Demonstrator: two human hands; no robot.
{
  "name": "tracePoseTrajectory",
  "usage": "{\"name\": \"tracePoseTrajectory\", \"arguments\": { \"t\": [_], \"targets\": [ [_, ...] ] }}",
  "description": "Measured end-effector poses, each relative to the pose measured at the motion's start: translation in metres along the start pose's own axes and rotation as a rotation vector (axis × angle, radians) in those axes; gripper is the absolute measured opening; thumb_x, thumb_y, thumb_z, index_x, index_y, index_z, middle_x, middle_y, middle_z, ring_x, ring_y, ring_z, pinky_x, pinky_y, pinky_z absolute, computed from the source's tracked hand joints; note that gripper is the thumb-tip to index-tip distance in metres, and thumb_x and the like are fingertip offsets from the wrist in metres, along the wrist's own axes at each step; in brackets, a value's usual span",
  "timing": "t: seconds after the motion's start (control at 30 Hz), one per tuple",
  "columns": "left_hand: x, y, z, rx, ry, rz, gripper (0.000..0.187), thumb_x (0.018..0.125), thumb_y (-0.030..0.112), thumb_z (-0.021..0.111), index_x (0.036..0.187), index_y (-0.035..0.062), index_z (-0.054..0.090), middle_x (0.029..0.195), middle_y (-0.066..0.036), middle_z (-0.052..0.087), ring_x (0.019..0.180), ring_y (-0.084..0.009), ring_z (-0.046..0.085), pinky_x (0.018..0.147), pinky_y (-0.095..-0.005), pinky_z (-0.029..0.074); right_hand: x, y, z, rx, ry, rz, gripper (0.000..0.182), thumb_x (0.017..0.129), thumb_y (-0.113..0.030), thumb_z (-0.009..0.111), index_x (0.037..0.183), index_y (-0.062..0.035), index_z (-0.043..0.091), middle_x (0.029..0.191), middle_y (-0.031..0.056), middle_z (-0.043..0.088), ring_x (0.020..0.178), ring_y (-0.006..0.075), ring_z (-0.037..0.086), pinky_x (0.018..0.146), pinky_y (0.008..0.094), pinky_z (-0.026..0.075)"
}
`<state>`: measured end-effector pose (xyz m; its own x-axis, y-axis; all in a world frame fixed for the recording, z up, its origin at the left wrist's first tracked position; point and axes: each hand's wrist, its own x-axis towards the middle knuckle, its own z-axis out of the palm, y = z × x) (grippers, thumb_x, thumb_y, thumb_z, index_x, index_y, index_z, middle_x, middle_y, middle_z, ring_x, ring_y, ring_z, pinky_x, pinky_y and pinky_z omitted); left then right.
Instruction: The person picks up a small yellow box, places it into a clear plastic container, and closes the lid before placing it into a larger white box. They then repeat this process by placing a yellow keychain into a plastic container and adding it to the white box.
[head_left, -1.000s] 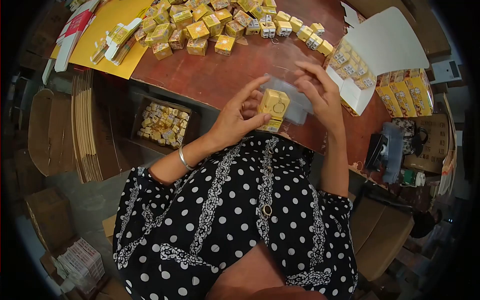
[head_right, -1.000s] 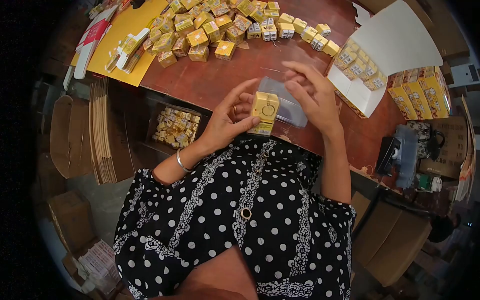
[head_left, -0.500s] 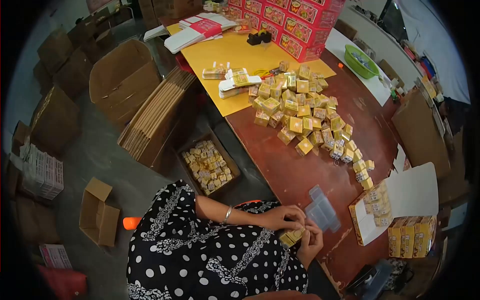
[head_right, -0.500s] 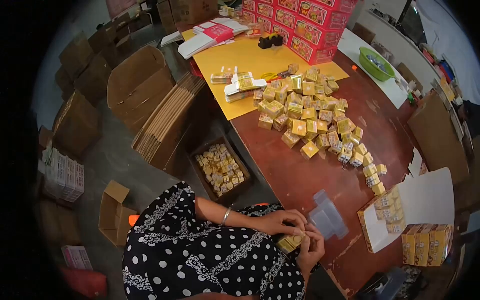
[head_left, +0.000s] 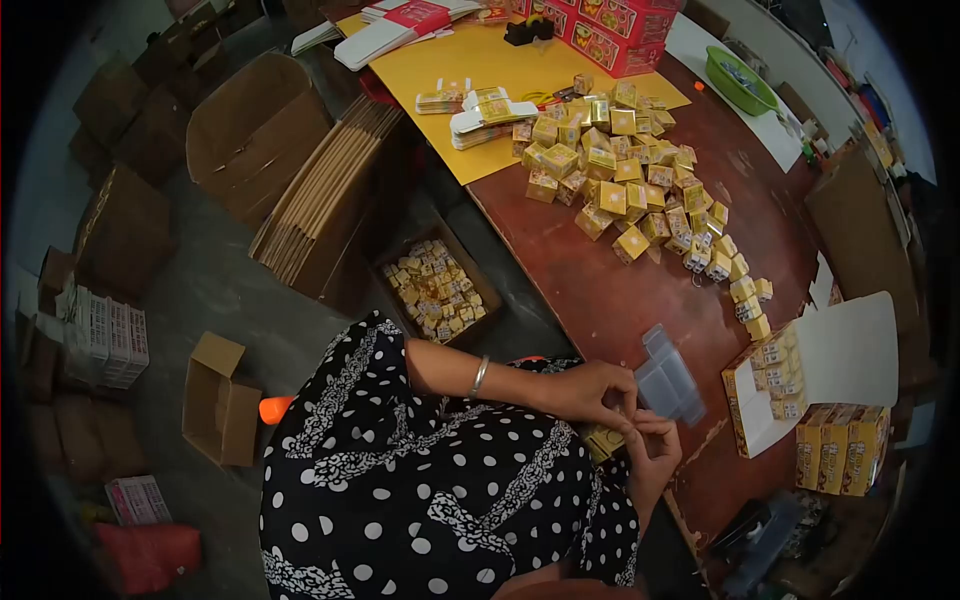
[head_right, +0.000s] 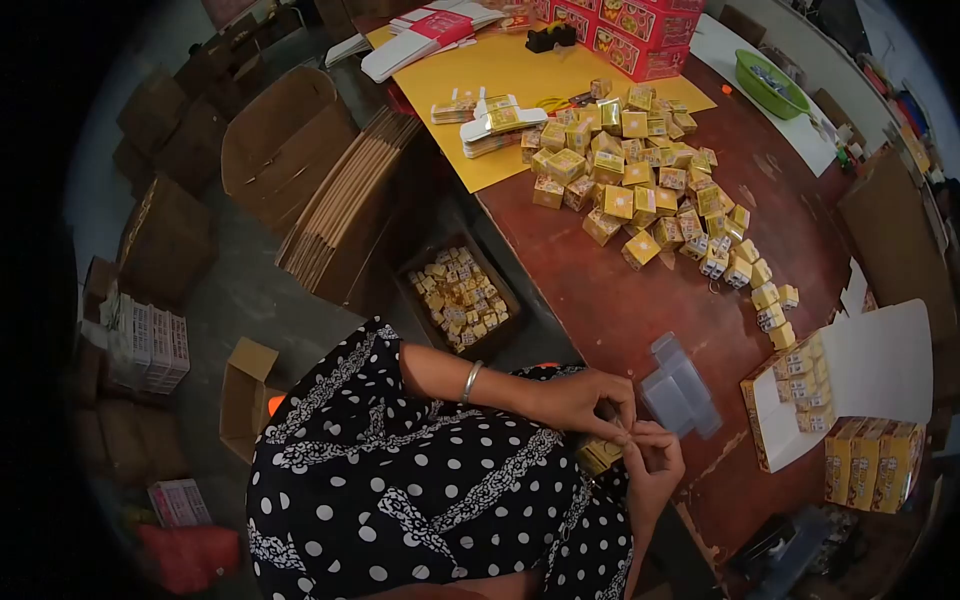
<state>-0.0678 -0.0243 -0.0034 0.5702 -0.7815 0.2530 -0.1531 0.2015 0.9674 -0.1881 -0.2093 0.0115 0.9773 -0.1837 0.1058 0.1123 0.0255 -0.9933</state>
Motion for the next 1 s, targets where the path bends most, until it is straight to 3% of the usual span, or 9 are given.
{"name": "tracePoseTrajectory", "arguments": {
  "t": [0.17,0.23,0.43,0.5,0.63,0.7,0.8,0.87,1.0],
  "targets": [
    [0.005,0.011,-0.001,0.11,-0.031,0.027,0.016,0.089,0.015,0.077,0.097,0.0021,0.073,0.097,-0.005,0.066,0.087,-0.0138,0.066,0.074,-0.0278,0.054,0.006,-0.015,0.003,-0.008,0.023,0.099,0.011,0.092,0.008,0.067,0.096,0.0017,0.059,0.111,0.0131,0.066,0.101,0.0154,0.064,0.092,0.0258,0.05],
    [0.007,0.013,0.004,0.003,0.09,0.011,0.018,0.084,0.018,0.078,0.091,0.0016,0.075,0.084,-0.008,0.068,0.075,-0.0184,0.067,0.068,-0.0306,0.054,0.009,-0.01,-0.005,-0.04,0.036,0.113,0.01,0.092,0.006,0.068,0.096,0.0017,0.059,0.109,0.0122,0.066,0.099,0.0146,0.064,0.091,0.0258,0.05],
    [0.011,0.016,0.005,0.015,0.123,-0.046,0.019,0.084,0.018,0.078,0.09,0.0008,0.075,0.084,-0.009,0.07,0.074,-0.0189,0.069,0.068,-0.03,0.055,0.017,-0.012,-0.008,-0.096,0.027,0.095,0.009,0.093,0.003,0.068,0.09,0.002,0.06,0.101,0.0103,0.067,0.091,0.0121,0.063,0.084,0.0253,0.05],
    [0.009,0.012,0.004,0.075,0.087,-0.056,0.014,0.089,0.015,0.077,0.096,0.0028,0.075,0.089,-0.004,0.068,0.08,-0.0137,0.066,0.07,-0.028,0.053,0.014,-0.014,-0.004,-0.126,0.017,0.059,0.01,0.093,0.003,0.068,0.087,0.0024,0.06,0.1,0.0102,0.068,0.089,0.0116,0.062,0.083,0.0251,0.049],
    [0.001,0.007,0.003,0.124,0.038,0.039,0.016,0.089,0.01,0.076,0.103,0.0038,0.078,0.096,-0.007,0.071,0.098,-0.0181,0.069,0.086,-0.0298,0.055,0.003,-0.008,-0.004,-0.14,0.058,-0.029,0.006,0.094,0.003,0.066,0.088,0.0032,0.063,0.104,0.0098,0.069,0.095,0.0146,0.064,0.086,0.0269,0.05],
    [-0.003,0.002,0.0,0.103,-0.049,0.039,0.025,0.089,0.007,0.076,0.113,0.0039,0.076,0.116,-0.01,0.067,0.113,-0.0199,0.065,0.093,-0.0326,0.054,-0.003,0.01,-0.008,-0.165,0.068,-0.202,0.003,0.092,0.005,0.067,0.092,0.0031,0.065,0.106,0.011,0.069,0.098,0.0197,0.066,0.088,0.0306,0.051],
    [-0.012,-0.002,0.008,-0.081,-0.1,-0.101,0.04,0.091,0.009,0.075,0.129,0.0095,0.068,0.142,-0.012,0.048,0.117,-0.0224,0.063,0.094,-0.0346,0.058,-0.011,0.016,-0.014,-0.353,0.071,-0.409,0.009,0.089,0.004,0.07,0.098,0.0024,0.066,0.108,0.0131,0.069,0.101,0.0262,0.067,0.089,0.0348,0.053],
    [-0.011,-0.006,0.012,-0.161,-0.118,-0.142,0.038,0.092,0.008,0.074,0.129,0.0083,0.068,0.142,-0.011,0.048,0.118,-0.022,0.063,0.096,-0.0342,0.056,-0.011,0.016,-0.019,-0.549,0.046,-0.588,0.019,0.087,-0.002,0.075,0.105,0.0008,0.067,0.11,0.0152,0.069,0.101,0.0316,0.067,0.089,0.039,0.055],
    [0.003,-0.002,0.015,-0.333,-0.098,-0.227,0.035,0.093,0.002,0.071,0.128,0.0033,0.066,0.141,-0.01,0.048,0.123,-0.0212,0.06,0.103,-0.0331,0.052,-0.017,0.002,-0.025,-0.571,0.148,-0.491,0.026,0.088,-0.006,0.075,0.111,0.0004,0.066,0.114,0.0155,0.068,0.101,0.029,0.068,0.087,0.0359,0.056]
  ]
}}
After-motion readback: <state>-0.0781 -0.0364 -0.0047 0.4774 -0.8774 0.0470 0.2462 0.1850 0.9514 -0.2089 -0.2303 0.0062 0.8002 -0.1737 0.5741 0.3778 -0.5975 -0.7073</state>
